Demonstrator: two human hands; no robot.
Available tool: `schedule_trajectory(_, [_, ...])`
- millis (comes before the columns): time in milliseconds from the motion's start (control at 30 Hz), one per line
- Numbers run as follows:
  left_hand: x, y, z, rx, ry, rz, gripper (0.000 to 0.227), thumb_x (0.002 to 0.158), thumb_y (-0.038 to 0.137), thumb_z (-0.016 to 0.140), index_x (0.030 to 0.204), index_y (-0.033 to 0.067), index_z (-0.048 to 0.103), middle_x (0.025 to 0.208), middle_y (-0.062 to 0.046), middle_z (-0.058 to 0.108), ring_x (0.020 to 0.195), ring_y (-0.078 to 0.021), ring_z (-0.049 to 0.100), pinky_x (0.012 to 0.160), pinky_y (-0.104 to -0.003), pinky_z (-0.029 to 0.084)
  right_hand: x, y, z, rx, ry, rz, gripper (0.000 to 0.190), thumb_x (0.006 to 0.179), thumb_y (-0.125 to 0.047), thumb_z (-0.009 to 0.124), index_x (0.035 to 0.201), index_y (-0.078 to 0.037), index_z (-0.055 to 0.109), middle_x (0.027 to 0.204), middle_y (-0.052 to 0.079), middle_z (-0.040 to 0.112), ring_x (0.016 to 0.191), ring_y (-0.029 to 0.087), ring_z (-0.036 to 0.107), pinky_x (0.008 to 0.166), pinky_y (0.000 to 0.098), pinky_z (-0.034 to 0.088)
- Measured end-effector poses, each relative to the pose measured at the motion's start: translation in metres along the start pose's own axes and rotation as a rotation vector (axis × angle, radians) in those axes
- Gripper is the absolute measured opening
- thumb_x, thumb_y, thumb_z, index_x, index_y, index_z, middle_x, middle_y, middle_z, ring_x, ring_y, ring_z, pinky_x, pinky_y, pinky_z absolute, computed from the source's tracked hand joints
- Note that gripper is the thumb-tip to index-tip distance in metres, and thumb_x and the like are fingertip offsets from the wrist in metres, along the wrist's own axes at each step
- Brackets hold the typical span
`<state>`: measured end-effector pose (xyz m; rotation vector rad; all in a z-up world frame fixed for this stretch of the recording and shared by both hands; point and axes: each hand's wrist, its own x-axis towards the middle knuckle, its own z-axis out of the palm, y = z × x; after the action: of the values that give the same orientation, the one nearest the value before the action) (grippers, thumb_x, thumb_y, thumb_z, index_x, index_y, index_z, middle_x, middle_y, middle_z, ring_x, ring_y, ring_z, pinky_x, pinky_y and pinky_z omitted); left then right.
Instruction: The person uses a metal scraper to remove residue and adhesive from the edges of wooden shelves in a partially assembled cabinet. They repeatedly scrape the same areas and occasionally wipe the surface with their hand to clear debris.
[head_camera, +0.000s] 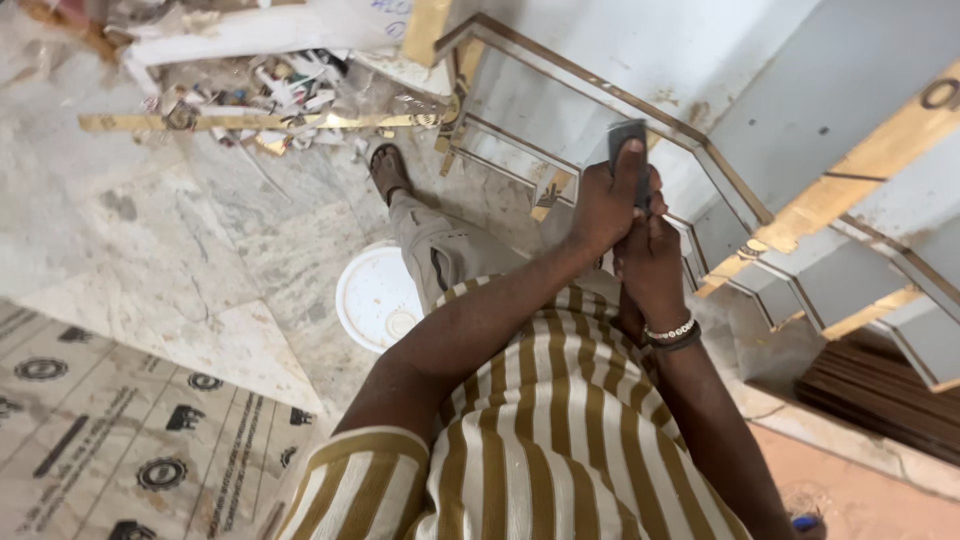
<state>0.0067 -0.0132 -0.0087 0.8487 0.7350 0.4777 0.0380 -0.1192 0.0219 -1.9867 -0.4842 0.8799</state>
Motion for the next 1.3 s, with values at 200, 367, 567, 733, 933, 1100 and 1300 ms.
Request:
schedule_trajectory(200, [-0.001, 0.002, -0.008, -0.02, 0.029, -0.065, 0.064, 0.106, 0.049, 0.043, 0.077, -0.0025, 0.066, 0.06, -0.01, 0.068, 0.055, -0.018, 0.068, 0.051, -0.03, 0.054, -0.001, 0.001, 0.003, 0.004, -0.036, 0.004, 0.037, 0.111, -0.024, 0.043, 0.082, -0.003, 0.054, 0.058, 0.004, 0.053, 0.045, 0.014, 0.052, 0.044, 0.0309, 0.041])
schedule_trajectory(367, [-0.003, -0.001, -0.008, -0.073, 0.01, -0.077, 0.062, 0.107, 0.047, 0.045, 0.077, -0.0029, 0.066, 0.061, -0.01, 0.067, 0.056, -0.0175, 0.068, 0.053, -0.031, 0.056, -0.002, 0.005, 0.004, -0.05, -0.01, -0.007, 0.041, 0.111, -0.024, 0.045, 0.078, -0.002, 0.055, 0.055, 0.003, 0.055, 0.045, 0.014, 0.053, 0.044, 0.0304, 0.042])
schedule_trajectory(567, [-0.005, -0.004, 0.002, -0.038, -0.027, 0.003, 0.059, 0.106, 0.047, 0.046, 0.078, -0.0016, 0.066, 0.062, -0.01, 0.067, 0.055, -0.0168, 0.068, 0.051, -0.031, 0.054, -0.005, 0.004, -0.004, 0.148, -0.023, 0.026, 0.037, 0.112, -0.024, 0.045, 0.082, -0.003, 0.053, 0.06, 0.003, 0.052, 0.047, 0.013, 0.049, 0.044, 0.0305, 0.04])
schedule_trajectory(733, [0.002, 0.001, -0.011, -0.052, 0.029, -0.018, 0.063, 0.108, 0.048, 0.042, 0.075, -0.0014, 0.065, 0.06, -0.011, 0.067, 0.053, -0.0165, 0.067, 0.049, -0.03, 0.054, 0.007, -0.002, 0.004, -0.05, -0.07, 0.008, 0.036, 0.11, -0.022, 0.043, 0.083, -0.002, 0.055, 0.057, 0.003, 0.053, 0.045, 0.013, 0.051, 0.044, 0.0309, 0.042])
schedule_trajectory(933, [0.003, 0.002, -0.009, -0.079, 0.032, 0.003, 0.06, 0.108, 0.047, 0.044, 0.079, -0.002, 0.063, 0.061, -0.01, 0.065, 0.056, -0.0166, 0.067, 0.05, -0.03, 0.053, 0.01, -0.001, 0.005, 0.011, -0.078, -0.006, 0.031, 0.112, -0.021, 0.042, 0.091, -0.002, 0.055, 0.058, 0.001, 0.052, 0.046, 0.011, 0.048, 0.045, 0.0295, 0.04])
schedule_trajectory(1100, [0.005, 0.001, -0.01, -0.04, 0.033, -0.006, 0.06, 0.108, 0.045, 0.042, 0.078, -0.0019, 0.065, 0.062, -0.009, 0.066, 0.057, -0.0158, 0.068, 0.052, -0.029, 0.054, 0.012, 0.009, 0.007, 0.095, -0.083, -0.003, 0.03, 0.112, -0.02, 0.043, 0.092, -0.004, 0.057, 0.061, 0.0, 0.053, 0.049, 0.009, 0.049, 0.046, 0.0277, 0.04])
schedule_trajectory(1300, [0.006, -0.001, -0.013, -0.046, 0.041, -0.001, 0.061, 0.109, 0.045, 0.043, 0.078, -0.0027, 0.064, 0.062, -0.011, 0.066, 0.055, -0.0163, 0.067, 0.049, -0.03, 0.053, 0.02, 0.018, 0.008, 0.015, -0.079, -0.051, 0.03, 0.11, -0.02, 0.043, 0.089, -0.004, 0.057, 0.059, 0.001, 0.054, 0.048, 0.009, 0.051, 0.046, 0.0279, 0.041])
